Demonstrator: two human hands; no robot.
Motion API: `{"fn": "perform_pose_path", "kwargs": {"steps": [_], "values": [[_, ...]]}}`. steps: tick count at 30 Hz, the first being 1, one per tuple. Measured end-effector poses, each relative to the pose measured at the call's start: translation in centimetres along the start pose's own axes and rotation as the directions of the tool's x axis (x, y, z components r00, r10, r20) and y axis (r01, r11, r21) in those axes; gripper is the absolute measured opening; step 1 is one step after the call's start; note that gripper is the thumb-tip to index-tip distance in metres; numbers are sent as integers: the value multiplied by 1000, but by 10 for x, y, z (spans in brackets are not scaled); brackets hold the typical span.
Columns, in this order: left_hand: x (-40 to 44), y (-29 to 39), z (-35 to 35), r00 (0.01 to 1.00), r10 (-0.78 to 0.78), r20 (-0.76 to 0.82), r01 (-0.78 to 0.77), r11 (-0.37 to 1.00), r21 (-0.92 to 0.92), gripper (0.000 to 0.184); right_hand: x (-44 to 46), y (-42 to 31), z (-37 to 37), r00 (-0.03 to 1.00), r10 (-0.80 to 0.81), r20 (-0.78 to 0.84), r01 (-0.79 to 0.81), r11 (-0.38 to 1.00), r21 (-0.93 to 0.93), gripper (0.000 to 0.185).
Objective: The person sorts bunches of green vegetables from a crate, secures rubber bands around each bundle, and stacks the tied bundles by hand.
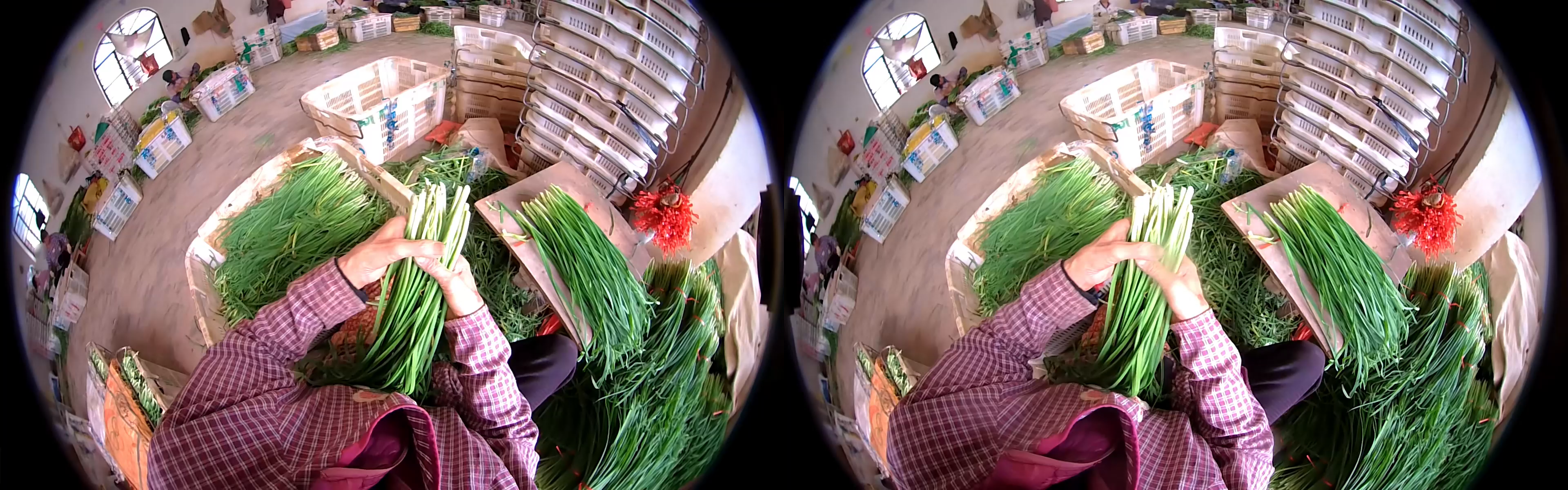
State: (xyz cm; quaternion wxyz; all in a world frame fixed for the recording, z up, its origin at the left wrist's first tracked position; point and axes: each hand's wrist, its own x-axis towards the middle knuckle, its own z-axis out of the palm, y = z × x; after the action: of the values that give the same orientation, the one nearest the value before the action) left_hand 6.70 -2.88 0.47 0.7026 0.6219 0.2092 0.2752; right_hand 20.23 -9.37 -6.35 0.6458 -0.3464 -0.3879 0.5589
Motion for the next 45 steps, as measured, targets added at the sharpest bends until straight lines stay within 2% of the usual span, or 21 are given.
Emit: {"fn": "perform_pose_path", "kwargs": {"steps": [1, 3, 5, 8, 11, 13, 14, 16, 17, 19, 21, 23, 25, 27, 28, 30, 35, 37, 40, 41, 45], "values": [[7, -5, -3, 1000, 0, -4, -1, 1000, -3, 54, 0, 0, -1, 1000, 4, 2, -4, 1000, -2, 34], [26, -23, -18, 989, -98, 115, 125, 958, -259, 48, -1, -2, -1, 996, 83, -15, -84, 992, -91, 34], [36, -34, -26, 985, -22, 170, 78, 941, -329, 56, 1, 3, -13, 991, 126, 34, -119, 980, -161, 42], [28, -20, -16, 934, 27, 356, 150, 876, -459, 69, 5, 14, -23, 971, 213, 103, -212, 977, -29, 58], [37, -33, -23, 916, 17, 400, 238, 780, -579, 71, 10, 30, -30, 972, 207, 109, -221, 965, 139, 60], [40, -38, -22, 923, 20, 384, 242, 746, -621, 71, 9, 23, -37, 947, 297, 122, -313, 938, 147, 69], [42, -43, -23, 925, 56, 376, 214, 739, -639, 71, 8, 22, -44, 956, 290, 35, -287, 955, -71, 71], [39, -43, -26, 951, 53, 304, 176, 717, -675, 60, 1, 3, -31, 993, 115, -10, -112, 942, -316, 53], [38, -42, -28, 953, 53, 298, 172, 715, -678, 60, -5, -11, -23, 999, -34, 30, 42, 939, -341, 36], [38, -36, -29, 977, 12, 214, 124, 782, -611, 59, -1, -24, -30, 980, -149, -133, 50, 828, -559, 30], [35, -33, -25, 984, -28, 178, 135, 769, -625, 57, 1, -36, -23, 899, -402, -175, 174, 694, -698, 29], [36, -31, -24, 987, -83, 137, 147, 807, -572, 53, -1, -56, 0, 897, -433, -88, 208, 588, -781, 30], [29, -15, -13, 972, -233, 29, 209, 804, -557, 46, 4, -54, 18, 834, -549, 54, 268, 318, -909, 31], [27, -10, -3, 992, -108, -71, 64, 890, -451, 46, 11, -44, 26, 848, -528, 37, 86, 68, -994, 33], [28, -15, -9, 992, -107, -72, 64, 891, -450, 46, 13, -45, 28, 851, -525, 12, 75, 98, -992, 31], [33, -28, -23, 993, -88, 79, 118, 790, -602, 47, 16, -41, 24, 851, -525, -1, 95, 155, -983, 31], [31, -30, -24, 993, -94, 76, 120, 764, -634, 41, 14, -40, 13, 890, -455, -36, 158, 379, -912, 27], [31, -31, -26, 995, 14, 96, 29, 901, -433, 49, 14, -40, 9, 888, -459, -24, 181, 398, -899, 24], [28, -29, -26, 999, 18, 32, -9, 966, -257, 61, 17, -40, -2, 968, -248, -50, 146, 708, -691, 17], [28, -28, -26, 998, 63, 31, -56, 982, -181, 64, 17, -41, -2, 967, -248, -48, 147, 708, -691, 17], [30, -29, -32, 996, -18, 92, 41, 968, -248, 68, 18, -46, -8, 994, -105, -14, 80, 834, -546, 19]]}}
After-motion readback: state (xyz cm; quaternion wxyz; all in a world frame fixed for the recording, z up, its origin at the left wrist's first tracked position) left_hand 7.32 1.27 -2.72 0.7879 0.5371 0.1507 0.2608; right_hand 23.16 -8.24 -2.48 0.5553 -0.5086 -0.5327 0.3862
